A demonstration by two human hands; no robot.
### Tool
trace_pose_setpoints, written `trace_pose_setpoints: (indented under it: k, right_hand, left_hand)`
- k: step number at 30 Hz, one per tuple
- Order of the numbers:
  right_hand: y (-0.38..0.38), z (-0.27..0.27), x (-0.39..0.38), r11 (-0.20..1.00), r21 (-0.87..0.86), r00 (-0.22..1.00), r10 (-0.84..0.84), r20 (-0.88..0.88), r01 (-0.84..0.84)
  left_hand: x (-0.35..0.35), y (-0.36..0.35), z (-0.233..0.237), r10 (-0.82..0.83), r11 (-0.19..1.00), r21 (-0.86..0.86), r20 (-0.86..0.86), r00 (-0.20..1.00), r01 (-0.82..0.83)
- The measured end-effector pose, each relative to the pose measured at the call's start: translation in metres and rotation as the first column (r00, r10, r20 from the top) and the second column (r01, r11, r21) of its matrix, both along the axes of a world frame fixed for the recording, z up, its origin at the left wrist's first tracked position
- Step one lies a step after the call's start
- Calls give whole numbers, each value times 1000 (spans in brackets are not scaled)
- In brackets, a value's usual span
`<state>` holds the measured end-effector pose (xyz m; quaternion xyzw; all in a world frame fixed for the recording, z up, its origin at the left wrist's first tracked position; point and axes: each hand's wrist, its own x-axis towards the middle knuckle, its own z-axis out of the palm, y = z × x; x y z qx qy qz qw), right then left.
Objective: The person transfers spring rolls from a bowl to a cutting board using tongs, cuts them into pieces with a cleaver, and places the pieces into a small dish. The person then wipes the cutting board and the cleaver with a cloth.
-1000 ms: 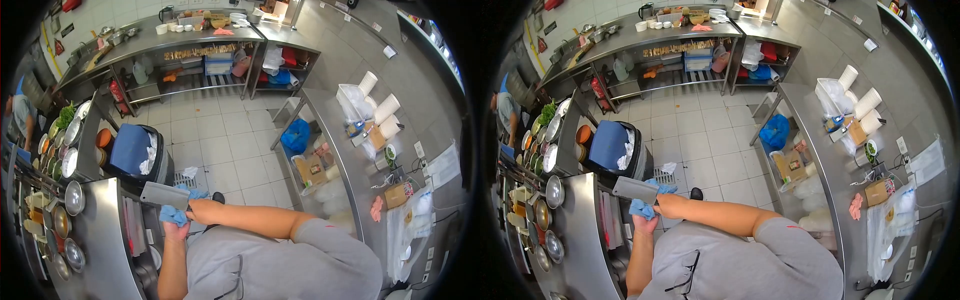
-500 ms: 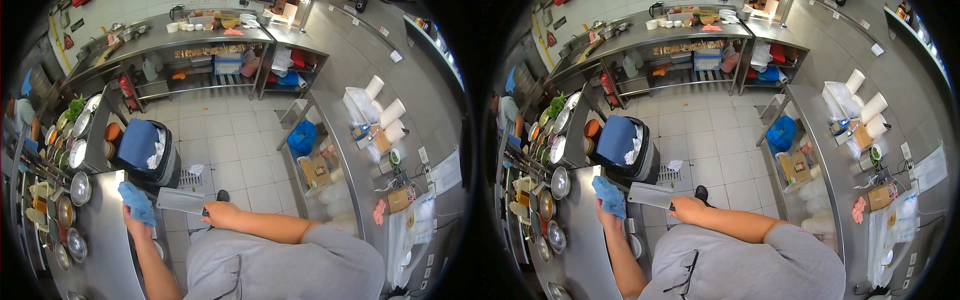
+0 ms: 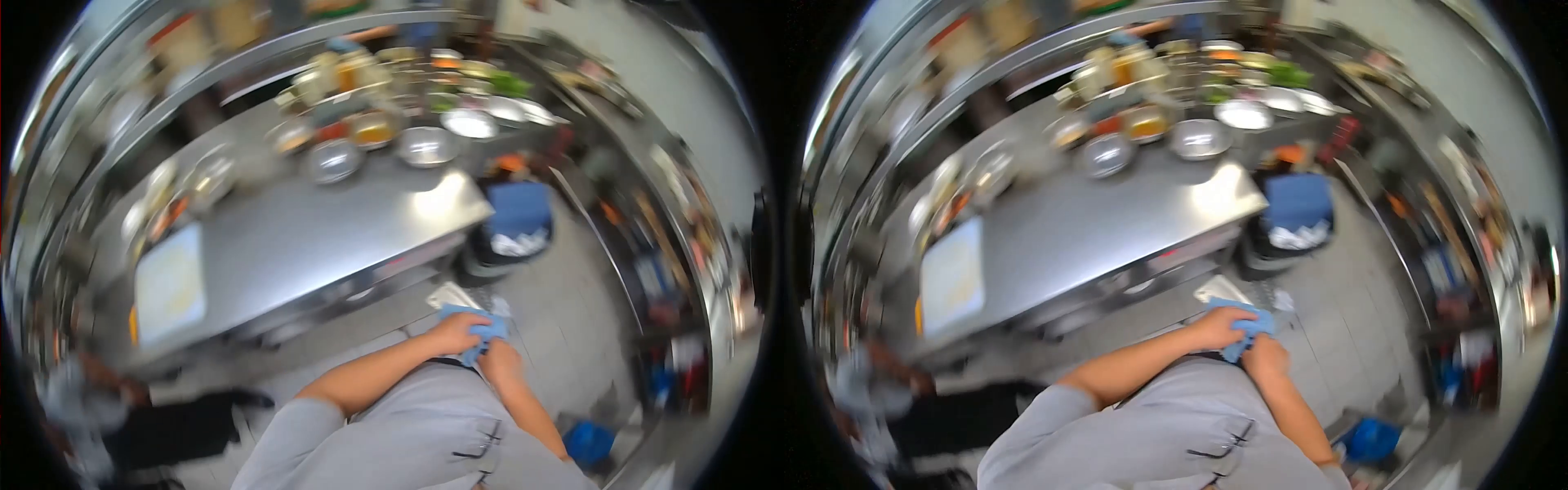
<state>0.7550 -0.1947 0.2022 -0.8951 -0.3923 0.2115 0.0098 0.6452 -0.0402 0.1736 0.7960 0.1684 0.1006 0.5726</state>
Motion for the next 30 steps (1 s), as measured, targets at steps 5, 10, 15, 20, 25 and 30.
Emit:
trace_pose_setpoints:
  k: [5, 10, 15, 20, 25, 30]
  right_hand:
    - [28, 1, -5, 963, 6, 963, 270, 2, -270]
    - [41, -2, 6, 890, -40, 891, 454, -6, -454]
    - [60, 2, -7, 743, -50, 744, 663, -83, -668]
    - [79, -24, -54, 638, -18, 637, 765, -97, -770]
    - [89, 9, -89, 267, -39, 269, 959, -90, -963]
    - [68, -22, -119, 318, -6, 318, 947, -50, -948]
  left_hand:
    - [-63, 15, 33, 170, 916, -286, -362, 917, -282]
    - [-82, -44, -20, 479, 862, -104, -154, 865, -496]
    - [-103, -83, -14, 589, 808, 59, -90, 803, -586]
    - [-140, -114, -22, 815, 574, 162, -205, 542, -803]
    - [-169, -149, 8, 894, 395, -2, -227, 385, -919]
    - [-203, -161, -20, 909, 417, 102, -67, 412, -903]
